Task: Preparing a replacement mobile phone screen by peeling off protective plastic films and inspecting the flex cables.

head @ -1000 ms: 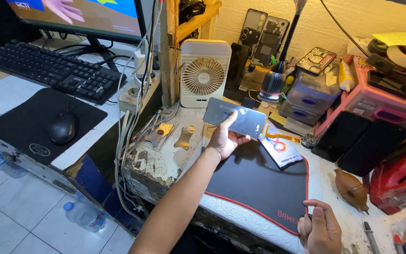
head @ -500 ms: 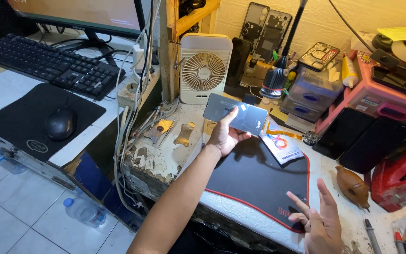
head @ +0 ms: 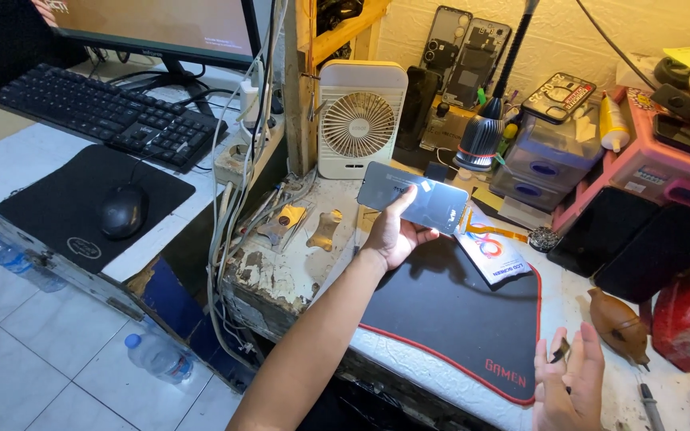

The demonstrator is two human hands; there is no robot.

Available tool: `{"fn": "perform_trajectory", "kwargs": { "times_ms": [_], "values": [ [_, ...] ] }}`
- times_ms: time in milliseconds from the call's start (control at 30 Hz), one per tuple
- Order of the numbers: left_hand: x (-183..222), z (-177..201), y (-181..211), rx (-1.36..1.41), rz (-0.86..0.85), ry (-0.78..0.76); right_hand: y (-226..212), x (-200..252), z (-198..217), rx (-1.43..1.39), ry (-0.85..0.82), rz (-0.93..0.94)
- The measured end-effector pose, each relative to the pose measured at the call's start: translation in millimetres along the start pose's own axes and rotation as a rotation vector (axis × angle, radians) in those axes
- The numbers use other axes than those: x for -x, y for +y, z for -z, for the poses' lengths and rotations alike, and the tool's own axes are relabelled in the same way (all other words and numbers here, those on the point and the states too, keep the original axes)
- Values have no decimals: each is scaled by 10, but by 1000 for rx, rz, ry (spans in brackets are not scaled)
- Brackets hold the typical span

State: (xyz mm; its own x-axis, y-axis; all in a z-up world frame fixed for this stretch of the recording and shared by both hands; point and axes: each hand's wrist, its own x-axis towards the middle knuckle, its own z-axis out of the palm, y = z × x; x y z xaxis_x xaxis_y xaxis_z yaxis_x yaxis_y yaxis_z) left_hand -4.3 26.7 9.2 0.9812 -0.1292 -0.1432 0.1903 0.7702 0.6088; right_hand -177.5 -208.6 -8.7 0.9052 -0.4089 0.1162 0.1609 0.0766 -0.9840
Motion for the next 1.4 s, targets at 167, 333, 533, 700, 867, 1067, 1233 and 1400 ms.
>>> {"fn": "perform_trajectory", "kwargs": {
  "times_ms": [167, 333, 533, 700, 867, 1067, 1233, 1400],
  "values": [
    [29, -18, -18, -2, 6, 1, -49, 69, 14, 96, 3, -48],
    [-4, -10, -26, -10, 8, -8, 192, -71, 305, 293, 46, -255],
    [-127, 91, -115, 57, 38, -24, 621, -291, 539, -259, -237, 0],
    [-223, 88, -159, 13, 6, 18, 585, -221, 570, -427, -60, -73],
    [-14, -154, -92, -40, 14, 98, 335, -146, 496, -296, -55, -96],
    [-72, -62, -71, -16, 18, 105, 151, -90, 342, -62, -82, -79],
    [-124, 39, -83, 31, 49, 70, 282, -108, 358, -62, -57, -25],
    [-120, 42, -87, 34, 45, 66, 155, -122, 304, -98, -20, -204]
  ]
}}
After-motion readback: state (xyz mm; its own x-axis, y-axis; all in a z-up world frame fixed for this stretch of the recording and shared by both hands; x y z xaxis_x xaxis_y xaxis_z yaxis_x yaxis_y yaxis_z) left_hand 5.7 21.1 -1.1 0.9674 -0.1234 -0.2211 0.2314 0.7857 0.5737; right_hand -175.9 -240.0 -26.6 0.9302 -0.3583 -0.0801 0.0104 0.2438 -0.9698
